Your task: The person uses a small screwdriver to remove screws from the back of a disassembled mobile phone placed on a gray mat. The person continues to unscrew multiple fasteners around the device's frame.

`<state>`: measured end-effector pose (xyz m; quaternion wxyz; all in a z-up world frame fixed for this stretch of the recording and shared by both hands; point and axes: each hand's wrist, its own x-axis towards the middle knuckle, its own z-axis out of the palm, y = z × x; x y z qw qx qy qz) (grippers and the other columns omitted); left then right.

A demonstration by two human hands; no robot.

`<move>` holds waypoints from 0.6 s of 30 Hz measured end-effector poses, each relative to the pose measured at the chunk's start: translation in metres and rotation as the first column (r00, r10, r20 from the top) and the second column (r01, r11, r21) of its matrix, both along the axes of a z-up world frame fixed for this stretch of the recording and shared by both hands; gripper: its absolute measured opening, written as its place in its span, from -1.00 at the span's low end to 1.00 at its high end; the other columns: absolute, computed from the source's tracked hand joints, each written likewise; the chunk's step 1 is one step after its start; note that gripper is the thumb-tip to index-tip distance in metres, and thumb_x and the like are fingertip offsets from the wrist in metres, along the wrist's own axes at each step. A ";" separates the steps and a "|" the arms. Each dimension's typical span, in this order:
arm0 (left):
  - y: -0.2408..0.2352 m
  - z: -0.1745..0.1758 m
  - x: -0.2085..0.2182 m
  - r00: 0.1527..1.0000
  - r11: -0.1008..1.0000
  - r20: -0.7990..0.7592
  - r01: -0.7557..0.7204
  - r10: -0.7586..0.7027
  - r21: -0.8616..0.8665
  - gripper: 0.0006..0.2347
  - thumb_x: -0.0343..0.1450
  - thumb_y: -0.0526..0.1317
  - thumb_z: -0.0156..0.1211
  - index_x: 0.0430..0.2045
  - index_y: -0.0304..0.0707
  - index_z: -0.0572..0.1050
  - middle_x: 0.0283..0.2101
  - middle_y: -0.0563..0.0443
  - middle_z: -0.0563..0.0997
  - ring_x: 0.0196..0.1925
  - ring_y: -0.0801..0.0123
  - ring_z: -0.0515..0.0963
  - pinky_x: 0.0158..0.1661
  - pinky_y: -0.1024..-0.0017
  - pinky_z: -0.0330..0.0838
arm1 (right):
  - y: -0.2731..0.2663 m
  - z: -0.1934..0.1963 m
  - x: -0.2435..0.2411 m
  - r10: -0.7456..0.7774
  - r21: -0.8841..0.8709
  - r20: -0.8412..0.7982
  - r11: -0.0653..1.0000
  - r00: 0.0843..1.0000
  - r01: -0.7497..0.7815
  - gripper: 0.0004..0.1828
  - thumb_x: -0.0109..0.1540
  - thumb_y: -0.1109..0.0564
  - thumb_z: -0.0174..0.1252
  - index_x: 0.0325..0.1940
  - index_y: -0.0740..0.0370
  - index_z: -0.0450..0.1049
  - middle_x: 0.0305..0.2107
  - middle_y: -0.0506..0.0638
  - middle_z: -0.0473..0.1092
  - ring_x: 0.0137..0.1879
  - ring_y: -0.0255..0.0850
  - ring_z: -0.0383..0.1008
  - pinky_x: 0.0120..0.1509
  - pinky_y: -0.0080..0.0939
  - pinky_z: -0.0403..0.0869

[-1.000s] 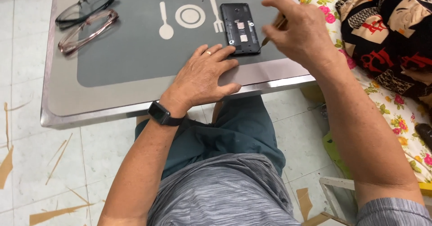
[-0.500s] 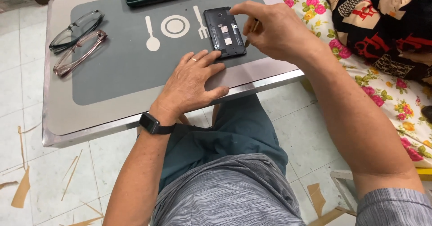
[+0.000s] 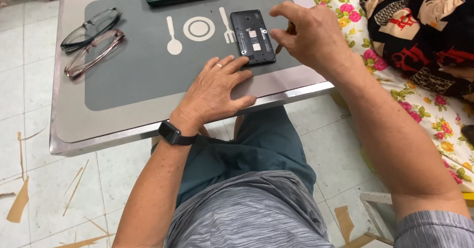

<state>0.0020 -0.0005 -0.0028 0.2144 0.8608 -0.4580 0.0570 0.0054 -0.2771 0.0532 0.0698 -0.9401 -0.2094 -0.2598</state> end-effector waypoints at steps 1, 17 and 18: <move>0.000 0.000 0.000 1.000 1.000 0.000 0.002 -0.002 0.002 -0.51 0.44 0.12 0.20 0.17 -0.19 0.61 0.49 -0.12 0.40 0.49 -0.12 0.32 0.42 -0.08 0.04 | -0.001 -0.006 0.003 -0.008 -0.030 0.088 1.000 0.996 0.011 -0.72 0.46 0.07 0.49 0.19 0.19 0.66 -0.42 -0.01 0.65 -0.37 -0.11 0.66 -0.28 -0.04 0.54; 0.000 -0.001 0.001 1.000 1.000 0.007 0.015 -0.015 -0.003 -0.52 0.45 0.16 0.20 0.13 -0.16 0.61 0.47 -0.13 0.40 0.47 -0.14 0.32 0.42 -0.14 0.03 | -0.001 -0.004 0.017 0.066 0.106 0.026 0.992 0.997 -0.068 -0.78 0.36 0.34 0.12 -0.14 0.24 0.70 -0.58 -0.05 0.49 -0.54 -0.18 0.38 -0.33 -0.13 0.40; 0.000 0.000 0.000 1.000 1.000 0.005 0.014 -0.014 0.002 -0.52 0.45 0.16 0.20 0.13 -0.15 0.61 0.47 -0.13 0.40 0.48 -0.15 0.32 0.43 -0.14 0.02 | 0.000 -0.002 0.015 0.067 0.076 0.010 0.995 0.998 -0.067 -0.76 0.38 0.32 0.12 -0.10 0.23 0.72 -0.51 -0.03 0.56 -0.49 -0.18 0.48 -0.31 -0.13 0.45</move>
